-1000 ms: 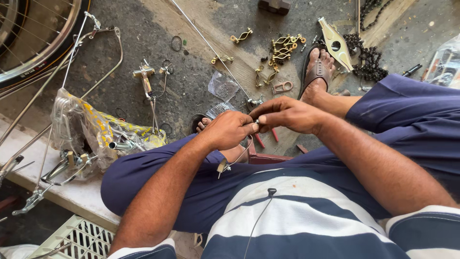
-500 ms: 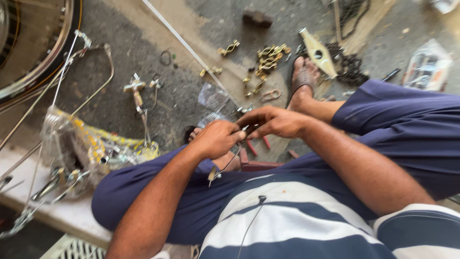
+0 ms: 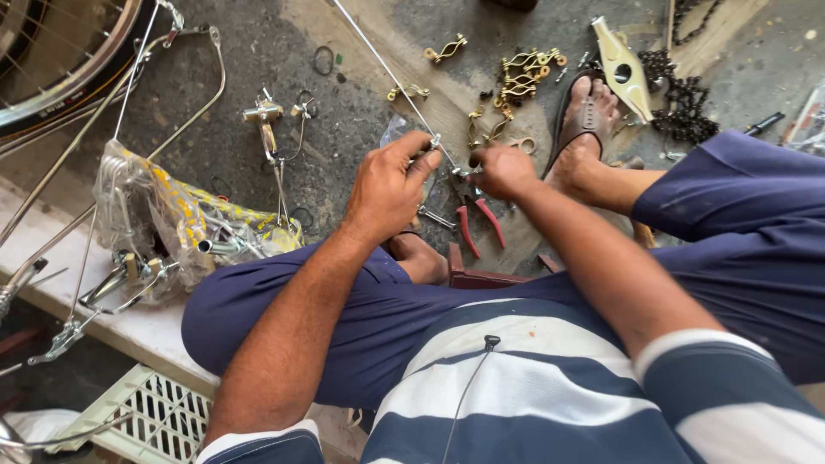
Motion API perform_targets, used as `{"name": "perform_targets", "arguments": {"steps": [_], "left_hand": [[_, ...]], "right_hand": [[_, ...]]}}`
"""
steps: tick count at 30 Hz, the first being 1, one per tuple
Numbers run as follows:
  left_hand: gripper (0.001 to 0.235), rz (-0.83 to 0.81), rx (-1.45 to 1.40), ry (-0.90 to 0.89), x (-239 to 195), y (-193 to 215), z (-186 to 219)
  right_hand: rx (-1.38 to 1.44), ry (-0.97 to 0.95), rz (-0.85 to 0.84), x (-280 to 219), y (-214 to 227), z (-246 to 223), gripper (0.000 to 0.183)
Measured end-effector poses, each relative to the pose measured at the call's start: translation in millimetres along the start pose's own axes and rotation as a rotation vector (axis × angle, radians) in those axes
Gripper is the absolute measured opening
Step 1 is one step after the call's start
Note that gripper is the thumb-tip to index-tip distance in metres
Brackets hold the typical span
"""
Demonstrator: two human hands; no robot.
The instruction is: The person sits on the ground and uses pliers to manipulate a small metal bicycle component, likely a brake or gear cable housing. They then use a screwdriver to adjust a small brass part, possibly a cable anchor or ferrule, before placing it down among other bicycle parts.
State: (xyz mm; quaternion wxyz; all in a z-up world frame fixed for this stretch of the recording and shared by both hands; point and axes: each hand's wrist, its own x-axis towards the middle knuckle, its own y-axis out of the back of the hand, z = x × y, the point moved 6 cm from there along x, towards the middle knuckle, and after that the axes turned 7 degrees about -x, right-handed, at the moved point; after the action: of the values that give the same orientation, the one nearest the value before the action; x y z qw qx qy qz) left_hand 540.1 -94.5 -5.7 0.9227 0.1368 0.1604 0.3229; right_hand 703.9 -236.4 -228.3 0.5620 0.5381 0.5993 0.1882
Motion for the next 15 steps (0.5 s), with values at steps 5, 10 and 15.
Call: {"name": "perform_targets", "arguments": {"steps": [5,10,15], "left_hand": [[0.022,0.094,0.049,-0.114,-1,2,0],[0.021,0.195,0.079,-0.171,1,9,5],[0.02,0.147,0.119,-0.116,3,7,-1]], "right_hand": [[-0.129,-0.086,-0.011,16,-70,6,0.019],[-0.045,-0.221,-0.06,-2,-80,24,0.012],[0.091,-0.221,-0.18,4,-72,22,0.044]]}}
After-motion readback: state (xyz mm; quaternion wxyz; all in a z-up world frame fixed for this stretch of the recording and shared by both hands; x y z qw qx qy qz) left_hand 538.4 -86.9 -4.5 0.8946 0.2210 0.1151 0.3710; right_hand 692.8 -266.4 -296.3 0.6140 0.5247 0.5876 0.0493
